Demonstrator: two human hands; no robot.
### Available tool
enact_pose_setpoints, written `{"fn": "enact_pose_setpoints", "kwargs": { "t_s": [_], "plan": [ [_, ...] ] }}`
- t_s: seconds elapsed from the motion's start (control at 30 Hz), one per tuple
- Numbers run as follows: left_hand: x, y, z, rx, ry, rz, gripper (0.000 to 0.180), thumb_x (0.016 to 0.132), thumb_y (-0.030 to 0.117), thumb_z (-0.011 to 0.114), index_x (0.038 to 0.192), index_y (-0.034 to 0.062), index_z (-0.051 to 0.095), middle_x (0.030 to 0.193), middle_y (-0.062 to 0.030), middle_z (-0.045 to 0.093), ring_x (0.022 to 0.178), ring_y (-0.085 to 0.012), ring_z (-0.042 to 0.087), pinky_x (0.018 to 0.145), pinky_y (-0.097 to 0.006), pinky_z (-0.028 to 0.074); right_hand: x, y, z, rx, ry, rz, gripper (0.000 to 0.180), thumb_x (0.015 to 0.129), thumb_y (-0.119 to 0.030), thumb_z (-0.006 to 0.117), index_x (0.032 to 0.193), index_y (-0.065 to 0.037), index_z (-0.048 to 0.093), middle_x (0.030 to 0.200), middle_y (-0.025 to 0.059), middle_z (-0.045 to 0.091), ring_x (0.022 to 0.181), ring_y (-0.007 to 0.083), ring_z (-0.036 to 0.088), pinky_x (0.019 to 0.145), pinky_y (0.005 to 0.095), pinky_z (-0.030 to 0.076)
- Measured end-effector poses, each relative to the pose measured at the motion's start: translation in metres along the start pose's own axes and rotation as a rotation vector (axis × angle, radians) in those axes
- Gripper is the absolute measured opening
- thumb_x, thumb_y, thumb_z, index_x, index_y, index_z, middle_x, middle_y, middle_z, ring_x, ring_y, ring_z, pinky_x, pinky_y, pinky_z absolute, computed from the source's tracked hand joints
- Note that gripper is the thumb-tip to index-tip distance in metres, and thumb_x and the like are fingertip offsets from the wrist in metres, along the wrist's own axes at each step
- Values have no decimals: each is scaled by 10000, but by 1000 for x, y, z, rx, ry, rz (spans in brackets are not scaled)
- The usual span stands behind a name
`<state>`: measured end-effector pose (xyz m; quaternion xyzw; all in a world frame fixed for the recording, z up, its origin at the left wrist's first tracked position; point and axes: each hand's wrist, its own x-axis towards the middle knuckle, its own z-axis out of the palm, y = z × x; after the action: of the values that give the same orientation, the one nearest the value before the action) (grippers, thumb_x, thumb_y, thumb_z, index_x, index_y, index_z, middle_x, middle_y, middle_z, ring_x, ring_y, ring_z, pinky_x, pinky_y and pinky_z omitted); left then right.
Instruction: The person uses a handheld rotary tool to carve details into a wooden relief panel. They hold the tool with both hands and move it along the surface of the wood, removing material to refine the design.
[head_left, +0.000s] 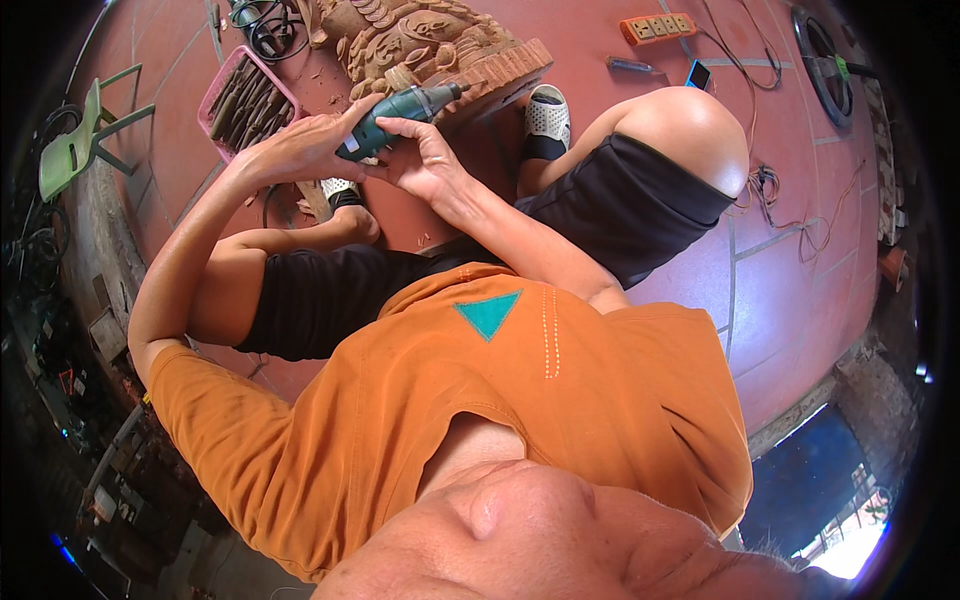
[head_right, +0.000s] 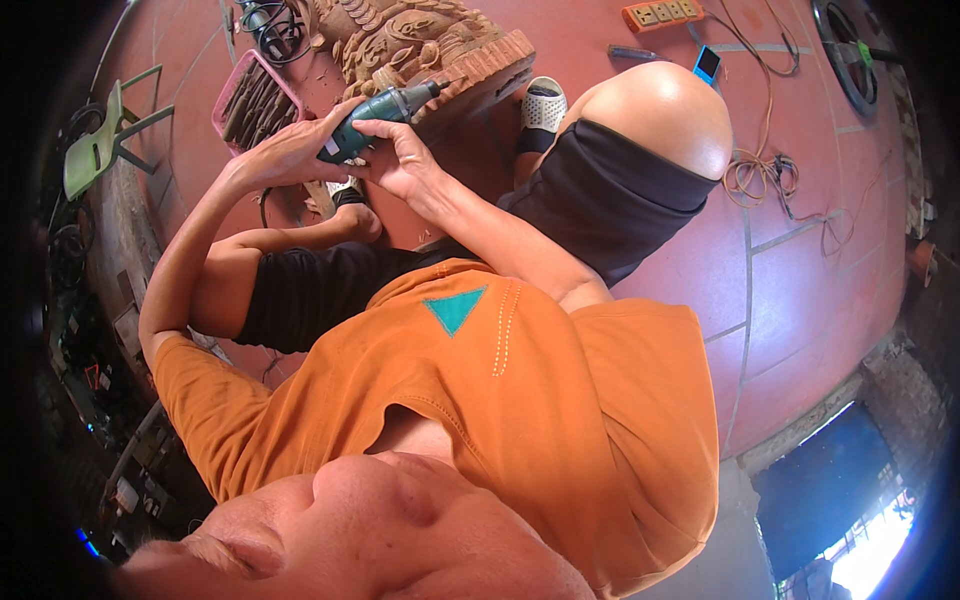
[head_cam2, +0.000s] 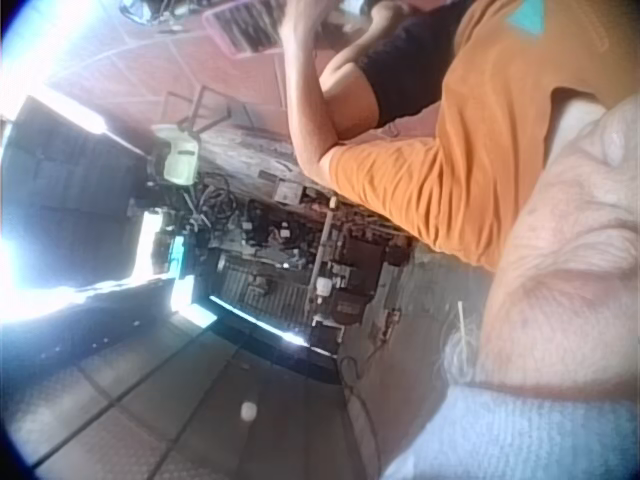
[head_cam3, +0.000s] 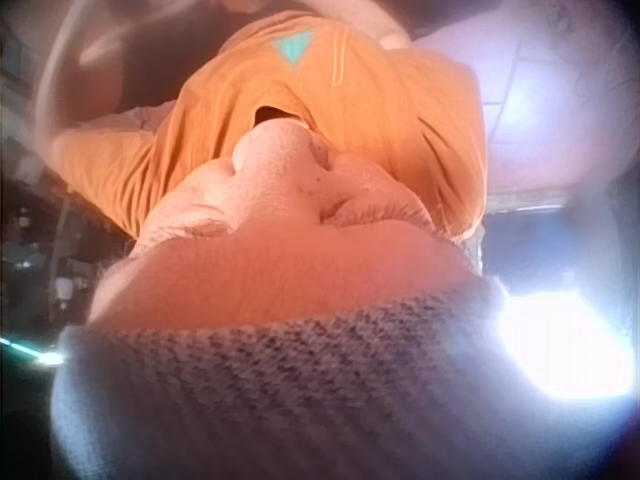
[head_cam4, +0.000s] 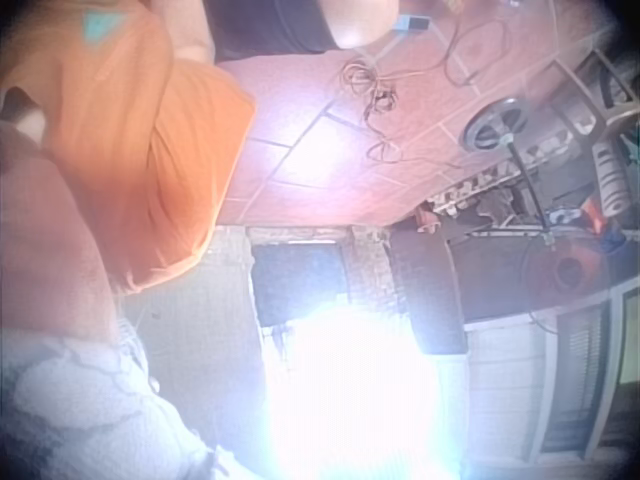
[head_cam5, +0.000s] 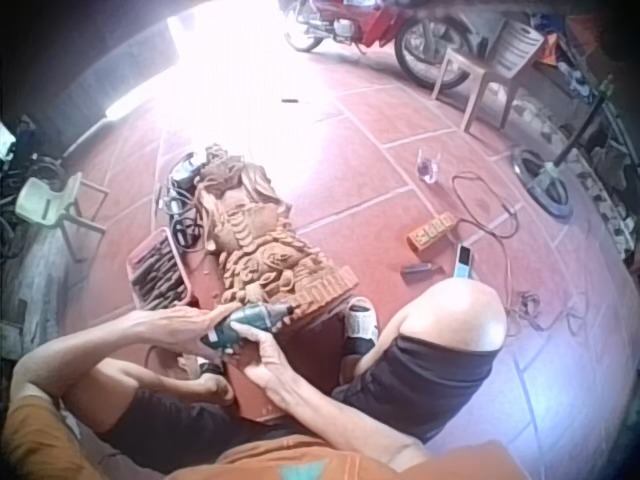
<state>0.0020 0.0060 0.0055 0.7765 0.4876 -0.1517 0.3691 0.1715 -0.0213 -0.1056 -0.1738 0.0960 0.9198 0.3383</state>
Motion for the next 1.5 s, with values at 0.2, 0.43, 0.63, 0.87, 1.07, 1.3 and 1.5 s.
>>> {"fn": "enact_pose_setpoints", "kwargs": {
  "t_s": [0.2, 0.43, 0.63, 0.87, 1.07, 1.3, 1.5],
  "plan": [
    [2, 3, -2, -42, -26, 7, 990, 726, 243, 773, 1519, 158, 186, 972, -273, 650, 971, -432, 642, 837, -495, 493, -7, -1, 2, 27, 35, 4, 374, 798, -58, 701, 1155, -97, 595, 1074, 75, 653, 1050, 266, 632, 935, 575, 490],
    [4, 7, -4, 26, -46, 20, 960, 802, 411, 778, 1511, 104, 209, 999, -248, 671, 972, -413, 659, 859, -470, 490, -11, -1, 1, 47, 38, 13, 369, 799, -59, 694, 1154, -93, 596, 1087, 78, 650, 1064, 267, 624, 962, 583, 462],
    [4, 9, -4, 13, -34, 5, 969, 783, 357, 791, 1512, 102, 205, 998, -253, 669, 988, -415, 654, 864, -465, 492, -7, -1, -2, 53, 33, -3, 361, 795, -56, 710, 1136, -99, 597, 1070, 69, 648, 1051, 258, 627, 960, 583, 474],
    [3, 0, 0, -9, -2, 4, 976, 749, 266, 784, 1516, 140, 194, 995, -257, 658, 1000, -419, 645, 859, -479, 490, -3, -2, 0, 20, 22, 15, 364, 792, -55, 716, 1133, -104, 598, 1057, 60, 655, 1032, 245, 638, 918, 562, 507],
    [0, 6, -4, -42, -7, -25, 975, 752, 256, 780, 1517, 129, 189, 1025, -265, 649, 1023, -419, 637, 883, -470, 491, 4, -2, -2, 27, -28, 12, 324, 813, -40, 708, 1117, -112, 621, 1077, 48, 678, 1040, 254, 647, 986, 593, 450],
    [-4, 10, -5, -22, 18, -38, 994, 742, 230, 790, 1521, 119, 183, 1040, -265, 649, 1029, -420, 635, 899, -463, 493, 4, 1, 1, 20, -25, -12, 350, 793, -38, 708, 1125, -94, 611, 1049, 64, 660, 1004, 248, 653, 900, 538, 529],
    [-7, 10, -3, -15, 44, -32, 1035, 762, 225, 802, 1544, 111, 134, 1051, -266, 650, 1024, -422, 633, 884, -468, 483, 7, 0, 2, 0, -25, 4, 334, 802, -36, 700, 1119, -94, 608, 1029, 68, 661, 986, 249, 656, 895, 545, 532]
  ]
}}
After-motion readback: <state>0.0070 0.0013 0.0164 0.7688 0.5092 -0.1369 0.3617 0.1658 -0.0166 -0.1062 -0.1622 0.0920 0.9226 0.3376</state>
